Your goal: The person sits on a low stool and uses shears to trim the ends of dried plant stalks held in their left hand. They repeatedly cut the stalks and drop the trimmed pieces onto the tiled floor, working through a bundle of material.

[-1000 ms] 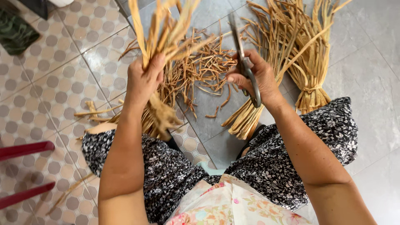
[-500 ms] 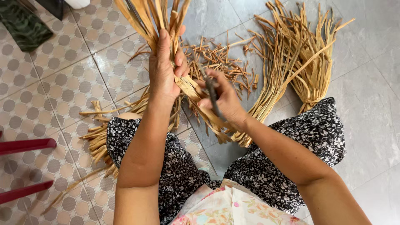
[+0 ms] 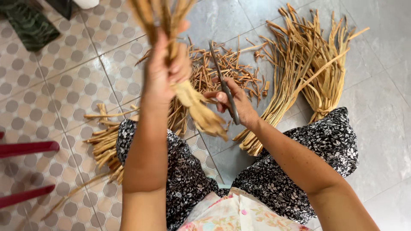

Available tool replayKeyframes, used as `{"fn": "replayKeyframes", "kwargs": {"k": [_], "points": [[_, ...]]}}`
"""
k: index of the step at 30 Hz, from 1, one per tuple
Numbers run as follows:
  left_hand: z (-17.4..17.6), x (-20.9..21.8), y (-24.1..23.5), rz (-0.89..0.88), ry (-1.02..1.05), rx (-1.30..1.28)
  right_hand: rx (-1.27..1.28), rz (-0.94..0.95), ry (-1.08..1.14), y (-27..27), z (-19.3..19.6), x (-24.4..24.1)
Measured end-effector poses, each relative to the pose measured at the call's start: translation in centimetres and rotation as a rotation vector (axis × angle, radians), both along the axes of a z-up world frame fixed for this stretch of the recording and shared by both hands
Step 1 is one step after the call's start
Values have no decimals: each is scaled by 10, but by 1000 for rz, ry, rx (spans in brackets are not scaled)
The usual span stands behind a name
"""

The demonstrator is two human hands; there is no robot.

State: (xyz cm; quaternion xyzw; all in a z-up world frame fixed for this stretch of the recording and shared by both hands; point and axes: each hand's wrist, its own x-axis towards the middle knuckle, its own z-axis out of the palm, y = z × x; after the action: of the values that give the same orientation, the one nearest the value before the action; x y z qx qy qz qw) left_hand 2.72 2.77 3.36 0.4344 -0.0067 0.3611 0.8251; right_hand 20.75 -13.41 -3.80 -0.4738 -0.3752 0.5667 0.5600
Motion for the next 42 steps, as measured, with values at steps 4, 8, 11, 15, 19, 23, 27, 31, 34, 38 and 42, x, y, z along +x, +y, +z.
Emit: {"fn": "replayKeyframes", "kwargs": {"k": [4,8,11,15,19,23,27,31,34,38,42], "points": [[14,-30,4,-15,4,15,23,4,-76,-3,18,17],[18,-39,-7,-245,-50,21,63,141,9,-7,32,20],[20,-31,-16,-358,-15,-3,94,259,113,-5,44,17],[21,-18,-34,-435,-12,-1,118,337,293,2,45,14],[22,-16,-41,-455,73,28,128,227,396,10,32,22],[19,-22,-41,-435,82,-83,72,74,468,9,19,32],[19,-23,-38,-383,66,-53,-43,38,509,14,10,37],[20,-15,-31,-153,119,32,5,-54,243,8,23,27],[12,-4,-32,124,171,-37,123,-6,-26,-1,42,12],[-1,27,-32,244,158,-199,236,84,-254,-4,51,-10],[-16,42,-42,269,131,-262,324,-66,-381,2,35,-24]]}}
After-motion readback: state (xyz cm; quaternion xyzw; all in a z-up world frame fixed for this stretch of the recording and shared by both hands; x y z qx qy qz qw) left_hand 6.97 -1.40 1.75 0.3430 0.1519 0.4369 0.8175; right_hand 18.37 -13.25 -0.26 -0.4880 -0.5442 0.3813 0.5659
